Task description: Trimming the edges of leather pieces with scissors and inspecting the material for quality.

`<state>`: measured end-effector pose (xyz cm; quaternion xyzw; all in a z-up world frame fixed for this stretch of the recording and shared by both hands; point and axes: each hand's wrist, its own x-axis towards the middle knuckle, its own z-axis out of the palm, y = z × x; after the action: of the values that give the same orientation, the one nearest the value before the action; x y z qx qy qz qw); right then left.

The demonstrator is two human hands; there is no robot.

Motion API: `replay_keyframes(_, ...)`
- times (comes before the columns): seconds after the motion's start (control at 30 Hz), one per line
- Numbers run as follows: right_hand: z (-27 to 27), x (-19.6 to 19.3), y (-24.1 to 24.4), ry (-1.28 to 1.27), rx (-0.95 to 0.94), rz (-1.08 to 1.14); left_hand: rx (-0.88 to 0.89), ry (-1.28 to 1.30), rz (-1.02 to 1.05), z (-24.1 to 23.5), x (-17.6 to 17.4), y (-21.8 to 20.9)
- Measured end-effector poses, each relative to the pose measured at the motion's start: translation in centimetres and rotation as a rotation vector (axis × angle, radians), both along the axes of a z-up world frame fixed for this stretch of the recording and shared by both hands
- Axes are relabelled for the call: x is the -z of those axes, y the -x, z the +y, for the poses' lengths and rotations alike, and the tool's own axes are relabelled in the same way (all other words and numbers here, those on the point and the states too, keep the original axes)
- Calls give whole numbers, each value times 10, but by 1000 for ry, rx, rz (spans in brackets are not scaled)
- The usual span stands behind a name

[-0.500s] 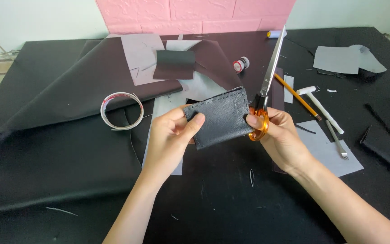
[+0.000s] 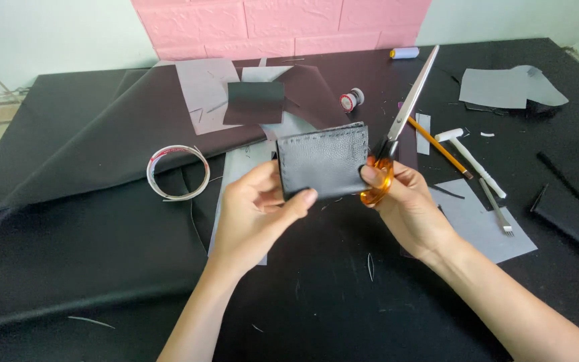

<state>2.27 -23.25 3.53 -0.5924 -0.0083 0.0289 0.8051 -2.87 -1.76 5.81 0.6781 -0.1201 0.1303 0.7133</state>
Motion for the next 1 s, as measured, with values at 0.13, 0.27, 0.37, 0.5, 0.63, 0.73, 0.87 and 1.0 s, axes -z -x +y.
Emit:
replay_keyframes(0.13,6,-12,6,105,67,-56,-168,-18,-76,10,7,-4)
replay_keyframes(0.27,1,-23,4,173,107,-146,-228,-55,-114,15,29,-14)
replay_keyframes(0.37,3,-24,9,174,72,-207,-154,-113,-80,8,34,-12)
replay_keyframes(0.5,12,-28,22,187,-27,-196,-55,-161,-83,-2,32,-9)
replay_keyframes(0.63,8,-15,18,204,-85,-195,-35,-174,-92,-3,36,-12)
replay_keyframes(0.73,-1,-5,10,223,-105,-178,-32,-185,-77,-6,20,-5)
replay_keyframes(0.87,1,-9,15,181,-99,-143,-18,-177,-69,-7,25,-5)
replay_keyframes(1.0,-2,0,13,121,-117,-5,5,-160,-67,-5,39,-12)
